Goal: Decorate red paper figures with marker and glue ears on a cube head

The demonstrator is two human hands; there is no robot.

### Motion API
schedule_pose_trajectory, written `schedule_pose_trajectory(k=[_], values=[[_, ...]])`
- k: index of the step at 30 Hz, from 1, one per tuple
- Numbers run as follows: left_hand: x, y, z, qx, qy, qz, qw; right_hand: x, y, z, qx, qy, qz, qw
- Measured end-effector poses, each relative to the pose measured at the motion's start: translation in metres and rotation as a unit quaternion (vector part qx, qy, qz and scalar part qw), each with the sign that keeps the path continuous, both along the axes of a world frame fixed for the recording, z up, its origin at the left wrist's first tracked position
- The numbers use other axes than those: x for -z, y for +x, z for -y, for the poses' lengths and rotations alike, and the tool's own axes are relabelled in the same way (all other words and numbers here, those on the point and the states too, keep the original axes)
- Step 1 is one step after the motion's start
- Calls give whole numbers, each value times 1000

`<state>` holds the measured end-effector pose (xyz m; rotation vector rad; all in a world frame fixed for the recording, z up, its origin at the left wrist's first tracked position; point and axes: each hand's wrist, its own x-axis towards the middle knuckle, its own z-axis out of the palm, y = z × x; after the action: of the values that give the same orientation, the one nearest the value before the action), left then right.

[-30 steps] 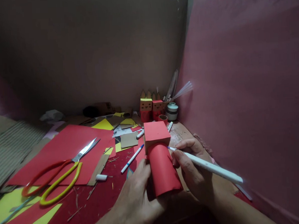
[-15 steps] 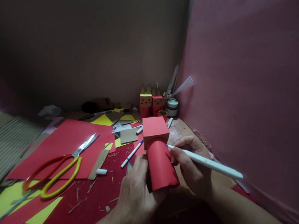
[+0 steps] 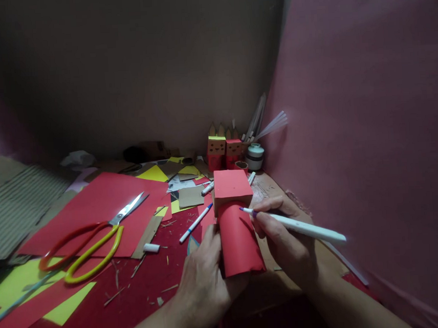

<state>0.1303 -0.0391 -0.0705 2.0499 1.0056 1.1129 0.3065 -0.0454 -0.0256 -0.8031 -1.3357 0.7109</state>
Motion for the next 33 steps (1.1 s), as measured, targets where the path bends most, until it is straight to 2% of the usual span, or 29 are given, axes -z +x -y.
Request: schedule_pose_trajectory(k=[7,11,14,24,33], values=[[2,-2,3,1,5,-10,1000,-4,-6,8,-19,-1,-30,999],[6,-2,1,-7,43,-10,999,-7,-5,7,20,7,12,1000],[5,-1,1,3,44,-11,999,-7,-4,5,49,2,42,998],[-3,0,1,-3,43,-30,999,-2,-6,-2,63,-9,47,997],[4,2,0,-27,46,-54,997,4,-5,-3,104,17,90,990]])
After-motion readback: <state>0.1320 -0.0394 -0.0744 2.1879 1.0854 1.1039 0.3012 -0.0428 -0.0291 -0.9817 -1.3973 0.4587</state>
